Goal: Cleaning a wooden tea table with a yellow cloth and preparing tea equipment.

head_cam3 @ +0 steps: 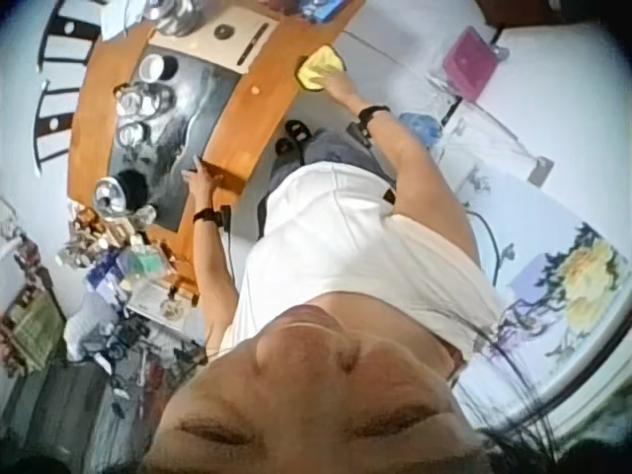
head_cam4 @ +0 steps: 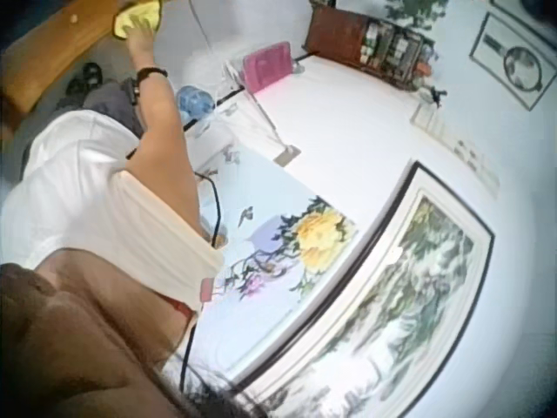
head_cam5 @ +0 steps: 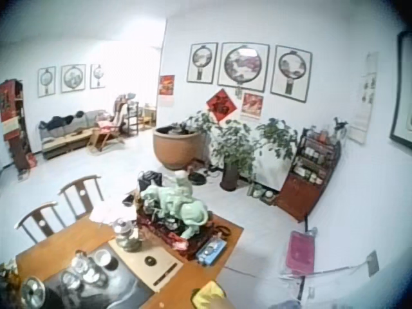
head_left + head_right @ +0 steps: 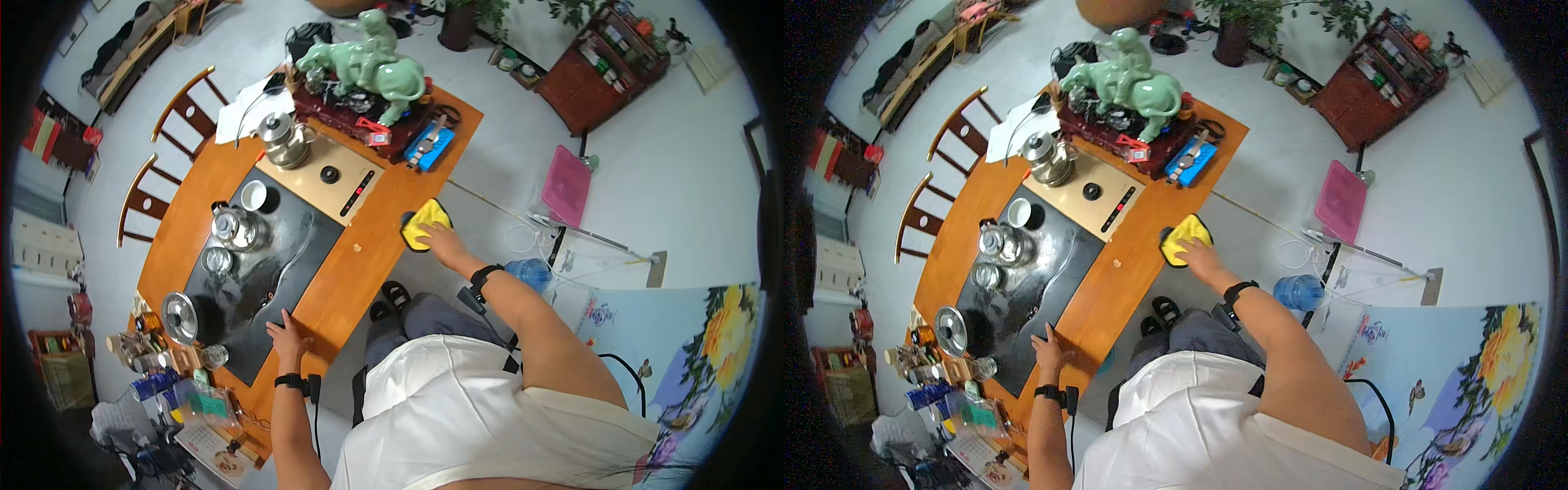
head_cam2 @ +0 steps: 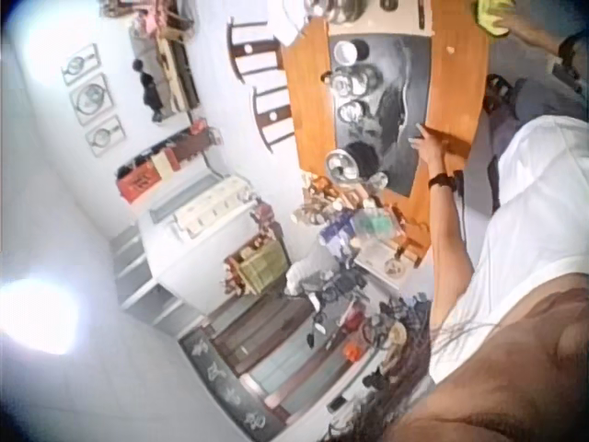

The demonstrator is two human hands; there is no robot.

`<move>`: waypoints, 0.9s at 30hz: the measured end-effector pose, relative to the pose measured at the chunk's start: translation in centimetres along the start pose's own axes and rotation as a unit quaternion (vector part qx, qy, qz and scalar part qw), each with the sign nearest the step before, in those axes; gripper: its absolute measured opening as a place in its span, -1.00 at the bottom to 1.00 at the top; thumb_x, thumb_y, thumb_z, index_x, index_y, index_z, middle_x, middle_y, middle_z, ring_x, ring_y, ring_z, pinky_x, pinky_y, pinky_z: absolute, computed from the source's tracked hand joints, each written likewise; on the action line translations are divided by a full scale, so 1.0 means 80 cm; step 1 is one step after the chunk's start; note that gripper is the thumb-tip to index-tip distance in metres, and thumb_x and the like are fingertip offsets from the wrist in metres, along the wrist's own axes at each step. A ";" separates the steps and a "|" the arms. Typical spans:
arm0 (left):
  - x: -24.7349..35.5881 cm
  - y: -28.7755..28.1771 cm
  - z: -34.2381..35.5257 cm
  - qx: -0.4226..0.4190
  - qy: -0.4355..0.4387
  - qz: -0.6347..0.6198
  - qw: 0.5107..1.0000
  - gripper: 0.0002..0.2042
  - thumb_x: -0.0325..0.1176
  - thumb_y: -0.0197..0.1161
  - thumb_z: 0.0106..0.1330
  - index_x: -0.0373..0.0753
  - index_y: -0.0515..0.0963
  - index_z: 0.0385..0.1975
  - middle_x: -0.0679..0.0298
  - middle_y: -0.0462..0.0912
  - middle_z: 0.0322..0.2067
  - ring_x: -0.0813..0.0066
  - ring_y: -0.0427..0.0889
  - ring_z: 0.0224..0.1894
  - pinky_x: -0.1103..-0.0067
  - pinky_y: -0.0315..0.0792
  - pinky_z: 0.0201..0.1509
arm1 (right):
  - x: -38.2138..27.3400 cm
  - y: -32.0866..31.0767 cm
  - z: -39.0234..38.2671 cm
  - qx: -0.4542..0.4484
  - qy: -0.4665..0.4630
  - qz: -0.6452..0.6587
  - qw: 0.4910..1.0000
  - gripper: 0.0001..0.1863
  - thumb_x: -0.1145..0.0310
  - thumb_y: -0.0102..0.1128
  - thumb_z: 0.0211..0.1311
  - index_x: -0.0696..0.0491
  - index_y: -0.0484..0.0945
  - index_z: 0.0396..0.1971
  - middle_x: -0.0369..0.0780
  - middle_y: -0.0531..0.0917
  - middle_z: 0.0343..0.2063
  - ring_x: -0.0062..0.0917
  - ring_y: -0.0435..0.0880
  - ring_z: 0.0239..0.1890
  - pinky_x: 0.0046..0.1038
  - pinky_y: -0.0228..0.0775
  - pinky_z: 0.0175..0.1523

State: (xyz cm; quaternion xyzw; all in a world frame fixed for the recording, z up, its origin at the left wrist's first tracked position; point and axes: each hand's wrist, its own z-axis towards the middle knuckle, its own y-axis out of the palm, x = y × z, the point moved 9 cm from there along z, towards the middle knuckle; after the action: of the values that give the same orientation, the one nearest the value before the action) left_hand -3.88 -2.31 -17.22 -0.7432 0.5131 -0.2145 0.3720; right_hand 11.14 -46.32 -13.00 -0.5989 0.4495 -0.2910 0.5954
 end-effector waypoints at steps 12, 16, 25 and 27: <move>0.002 -0.003 0.032 -0.086 0.142 -0.025 0.986 -0.01 0.09 0.45 -0.03 -0.08 0.05 0.39 -0.33 0.11 0.28 -0.16 0.30 0.25 0.32 0.37 0.21 | 0.146 -0.088 -0.056 0.168 0.215 0.148 0.951 -0.50 0.60 -0.04 0.11 -0.12 0.52 0.06 -0.20 0.40 0.21 -0.18 0.38 0.20 -0.22 0.29 0.24; 0.105 -0.054 0.013 -0.148 0.212 -0.048 0.965 -0.13 0.01 0.41 0.05 -0.33 0.19 0.30 -0.04 0.33 0.24 0.04 0.39 0.22 0.34 0.39 0.18 | 0.203 -0.106 -0.032 0.192 0.231 0.178 0.937 -0.48 0.63 0.04 0.07 -0.09 0.50 0.08 -0.11 0.40 0.20 -0.11 0.32 0.23 -0.24 0.21 0.30; 0.364 -0.128 0.024 -0.031 0.328 -0.118 0.937 -0.31 -0.05 0.32 0.17 -0.33 0.31 0.23 -0.07 0.41 0.16 0.01 0.39 0.21 0.33 0.33 0.23 | 0.388 -0.113 0.074 0.188 0.277 0.147 0.931 -0.55 0.51 -0.10 0.22 -0.19 0.51 0.07 -0.28 0.38 0.23 -0.24 0.33 0.23 -0.17 0.31 0.21; 0.418 -0.150 0.031 0.001 0.314 -0.123 0.941 -0.31 -0.06 0.32 0.18 -0.35 0.30 0.23 -0.09 0.42 0.15 0.00 0.40 0.21 0.34 0.33 0.23 | 0.416 -0.123 0.107 0.180 0.244 0.130 0.944 -0.55 0.51 -0.09 0.21 -0.19 0.51 0.07 -0.28 0.38 0.23 -0.24 0.33 0.23 -0.18 0.31 0.20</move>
State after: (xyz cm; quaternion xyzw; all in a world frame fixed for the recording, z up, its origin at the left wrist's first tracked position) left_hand 17.85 -29.96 -11.62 -0.6953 0.5079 -0.4816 0.1634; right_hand 34.76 -73.00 -10.67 -0.3283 0.5951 -0.4248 0.5980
